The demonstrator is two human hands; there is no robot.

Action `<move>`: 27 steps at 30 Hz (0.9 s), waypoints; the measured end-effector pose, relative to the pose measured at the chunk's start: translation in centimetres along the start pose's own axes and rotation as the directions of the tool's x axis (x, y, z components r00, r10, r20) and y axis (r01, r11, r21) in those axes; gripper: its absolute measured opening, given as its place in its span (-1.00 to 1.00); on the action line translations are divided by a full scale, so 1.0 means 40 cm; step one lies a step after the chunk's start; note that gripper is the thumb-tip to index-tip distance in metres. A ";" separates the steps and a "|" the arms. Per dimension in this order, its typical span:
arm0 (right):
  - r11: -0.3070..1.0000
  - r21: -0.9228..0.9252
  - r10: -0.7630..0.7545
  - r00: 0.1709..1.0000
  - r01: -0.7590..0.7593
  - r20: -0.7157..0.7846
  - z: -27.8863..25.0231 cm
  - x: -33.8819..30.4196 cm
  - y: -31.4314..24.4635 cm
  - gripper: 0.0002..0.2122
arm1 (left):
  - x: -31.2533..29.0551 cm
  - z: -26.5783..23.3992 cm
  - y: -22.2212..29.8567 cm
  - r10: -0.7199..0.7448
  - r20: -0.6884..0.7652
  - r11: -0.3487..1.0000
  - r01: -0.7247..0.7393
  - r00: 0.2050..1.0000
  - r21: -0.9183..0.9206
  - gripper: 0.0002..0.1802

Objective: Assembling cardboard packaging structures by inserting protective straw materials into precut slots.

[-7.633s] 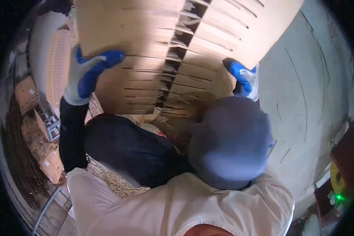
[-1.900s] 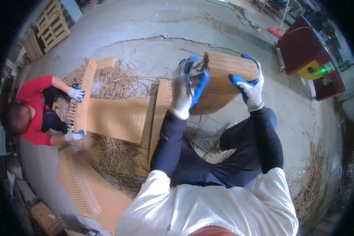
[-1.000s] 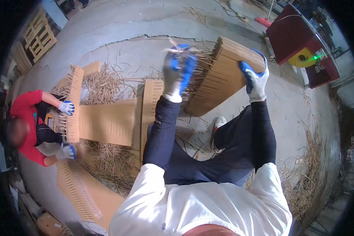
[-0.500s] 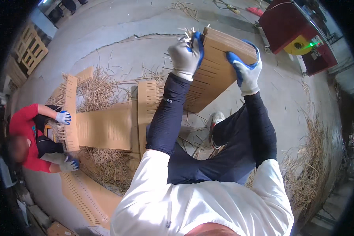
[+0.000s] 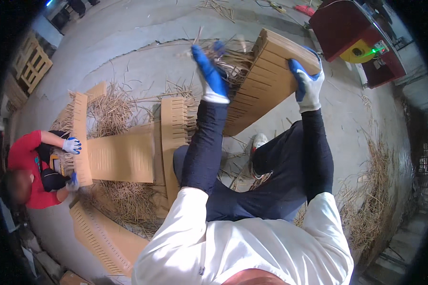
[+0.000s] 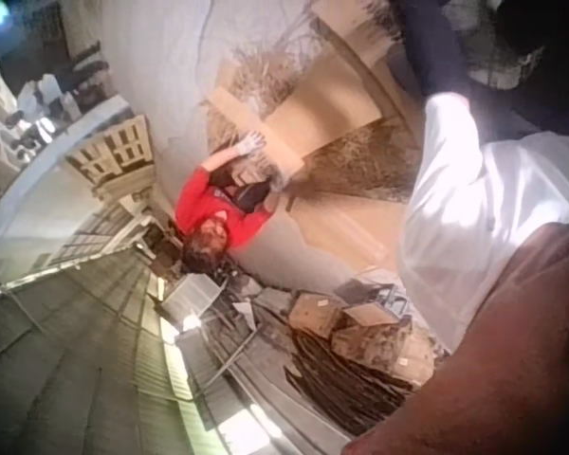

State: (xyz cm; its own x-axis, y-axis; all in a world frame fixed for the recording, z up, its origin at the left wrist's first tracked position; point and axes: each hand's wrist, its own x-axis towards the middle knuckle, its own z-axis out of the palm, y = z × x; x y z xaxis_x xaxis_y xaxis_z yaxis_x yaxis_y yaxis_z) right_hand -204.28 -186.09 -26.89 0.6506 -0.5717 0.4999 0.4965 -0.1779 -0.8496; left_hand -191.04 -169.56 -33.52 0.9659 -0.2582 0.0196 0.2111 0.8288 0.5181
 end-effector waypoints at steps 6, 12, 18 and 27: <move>1.000 -0.012 -0.007 0.999 0.008 0.053 -0.011 0.001 0.019 -0.50 | -0.002 0.054 -0.003 0.262 0.527 0.642 -0.554 0.809 0.531 -0.73; 0.999 0.016 0.029 0.999 -0.029 0.025 -0.010 -0.004 0.009 -0.49 | -0.020 0.065 -0.021 0.422 0.570 0.139 -0.672 0.705 0.728 -0.81; 1.000 -0.024 -0.013 1.000 0.013 -0.005 0.012 -0.008 0.016 -0.53 | 0.001 0.075 -0.048 0.161 0.030 0.982 -0.157 0.986 -0.102 -0.73; 0.997 -0.078 0.017 1.000 -0.017 -0.004 -0.026 0.002 0.001 -0.59 | -0.062 0.043 -0.030 0.150 0.316 0.839 -0.290 0.937 0.461 -0.50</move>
State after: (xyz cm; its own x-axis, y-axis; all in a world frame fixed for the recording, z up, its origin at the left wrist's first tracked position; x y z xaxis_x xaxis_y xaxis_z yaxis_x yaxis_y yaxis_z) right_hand -204.80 -186.97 -27.04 0.6565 -0.5777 0.4851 0.4392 -0.2301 -0.8684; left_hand -193.96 -170.75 -32.73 0.8892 -0.2741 0.3663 -0.1722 0.5414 0.8230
